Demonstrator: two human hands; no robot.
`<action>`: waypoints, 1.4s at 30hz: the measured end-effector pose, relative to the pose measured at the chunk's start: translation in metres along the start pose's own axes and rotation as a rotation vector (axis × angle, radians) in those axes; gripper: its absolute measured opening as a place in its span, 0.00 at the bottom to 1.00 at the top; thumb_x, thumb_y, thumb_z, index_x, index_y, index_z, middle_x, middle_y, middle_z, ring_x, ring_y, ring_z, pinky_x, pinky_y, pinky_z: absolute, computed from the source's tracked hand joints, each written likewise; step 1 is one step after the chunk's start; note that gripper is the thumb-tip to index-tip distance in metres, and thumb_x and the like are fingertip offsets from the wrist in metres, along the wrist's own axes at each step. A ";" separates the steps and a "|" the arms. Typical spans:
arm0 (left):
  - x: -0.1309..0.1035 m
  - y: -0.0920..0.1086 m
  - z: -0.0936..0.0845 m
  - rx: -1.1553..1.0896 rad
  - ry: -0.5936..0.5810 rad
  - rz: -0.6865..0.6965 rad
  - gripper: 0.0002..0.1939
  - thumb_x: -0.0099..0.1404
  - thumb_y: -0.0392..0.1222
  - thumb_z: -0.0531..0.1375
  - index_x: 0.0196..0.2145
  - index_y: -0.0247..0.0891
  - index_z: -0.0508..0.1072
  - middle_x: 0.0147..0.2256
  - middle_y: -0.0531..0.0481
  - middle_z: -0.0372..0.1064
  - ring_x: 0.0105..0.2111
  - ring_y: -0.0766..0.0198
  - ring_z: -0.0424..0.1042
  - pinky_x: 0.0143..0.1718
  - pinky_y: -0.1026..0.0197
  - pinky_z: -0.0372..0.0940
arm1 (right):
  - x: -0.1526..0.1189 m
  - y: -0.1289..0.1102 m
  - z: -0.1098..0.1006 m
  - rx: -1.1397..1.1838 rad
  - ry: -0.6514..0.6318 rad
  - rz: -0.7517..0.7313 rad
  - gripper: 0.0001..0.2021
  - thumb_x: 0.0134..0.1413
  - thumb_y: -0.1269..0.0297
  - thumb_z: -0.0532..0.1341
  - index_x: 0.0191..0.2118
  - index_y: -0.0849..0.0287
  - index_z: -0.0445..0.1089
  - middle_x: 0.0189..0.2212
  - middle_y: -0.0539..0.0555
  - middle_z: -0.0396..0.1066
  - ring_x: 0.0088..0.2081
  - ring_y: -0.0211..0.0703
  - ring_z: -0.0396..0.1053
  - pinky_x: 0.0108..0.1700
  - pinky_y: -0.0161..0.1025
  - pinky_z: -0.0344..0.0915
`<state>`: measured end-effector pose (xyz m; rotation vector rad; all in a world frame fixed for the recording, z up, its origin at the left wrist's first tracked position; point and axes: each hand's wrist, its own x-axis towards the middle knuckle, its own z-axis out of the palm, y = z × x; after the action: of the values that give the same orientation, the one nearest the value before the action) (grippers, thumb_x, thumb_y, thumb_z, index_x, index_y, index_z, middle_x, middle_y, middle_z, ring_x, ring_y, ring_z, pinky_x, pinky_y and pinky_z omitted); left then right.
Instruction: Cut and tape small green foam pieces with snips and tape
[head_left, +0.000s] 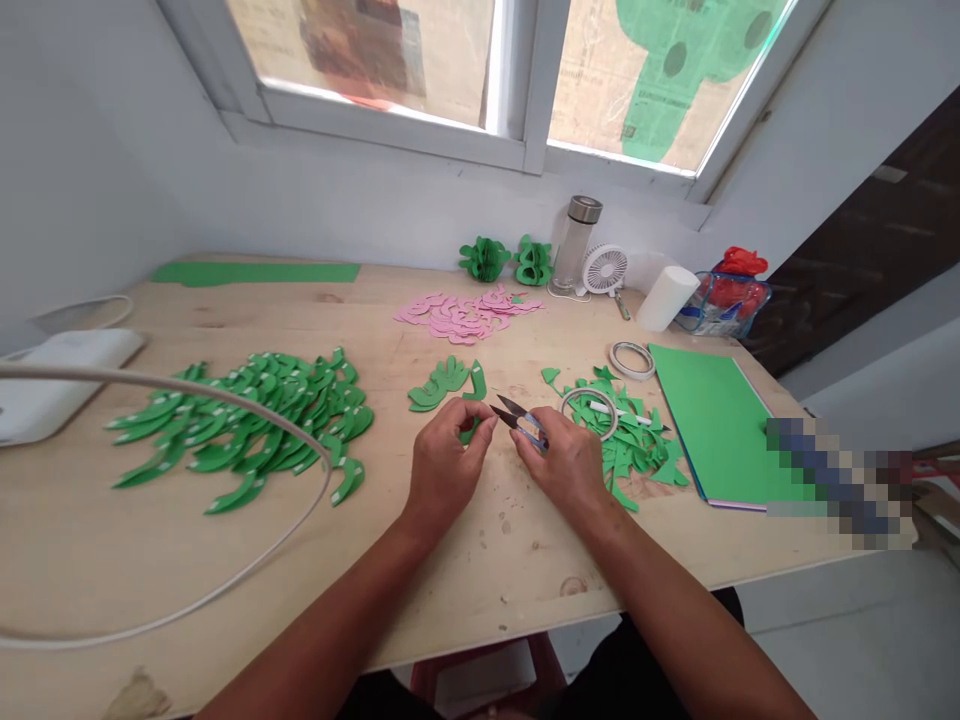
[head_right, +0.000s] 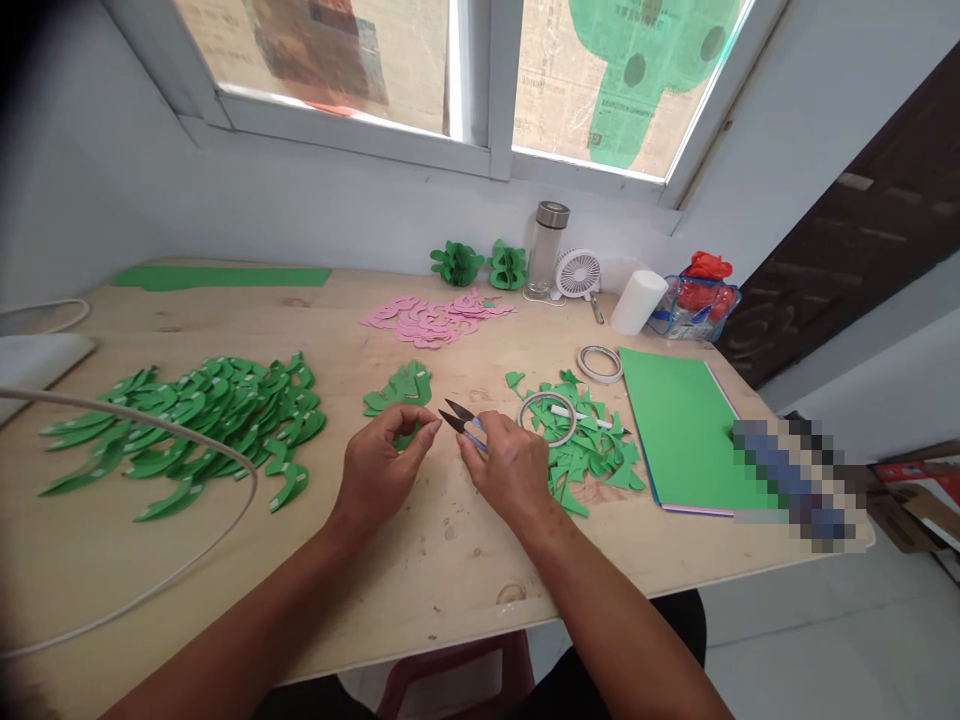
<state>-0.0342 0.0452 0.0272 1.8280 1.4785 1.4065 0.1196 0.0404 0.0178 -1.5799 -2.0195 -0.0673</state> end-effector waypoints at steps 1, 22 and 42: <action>0.000 0.000 0.000 0.001 0.006 0.002 0.05 0.61 0.39 0.56 0.28 0.39 0.69 0.27 0.52 0.70 0.28 0.65 0.69 0.32 0.63 0.64 | 0.001 0.001 0.000 -0.005 -0.001 0.016 0.11 0.56 0.57 0.56 0.37 0.58 0.69 0.29 0.53 0.75 0.29 0.41 0.70 0.29 0.35 0.55; 0.000 0.007 -0.002 -0.251 -0.027 -0.125 0.05 0.57 0.39 0.58 0.26 0.38 0.70 0.25 0.54 0.69 0.26 0.67 0.68 0.31 0.64 0.64 | -0.022 0.075 -0.045 -0.453 -0.095 0.296 0.14 0.56 0.54 0.56 0.38 0.58 0.72 0.26 0.56 0.74 0.27 0.47 0.68 0.25 0.37 0.47; 0.005 0.002 -0.001 -0.595 -0.103 -0.303 0.06 0.54 0.41 0.62 0.24 0.37 0.70 0.21 0.54 0.65 0.23 0.68 0.63 0.29 0.63 0.64 | 0.012 -0.006 -0.027 0.613 -0.075 0.159 0.08 0.52 0.64 0.57 0.35 0.60 0.72 0.31 0.53 0.73 0.30 0.39 0.66 0.32 0.35 0.63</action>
<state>-0.0342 0.0491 0.0315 1.2330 1.0714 1.3810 0.1232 0.0391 0.0477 -1.3396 -1.7246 0.6195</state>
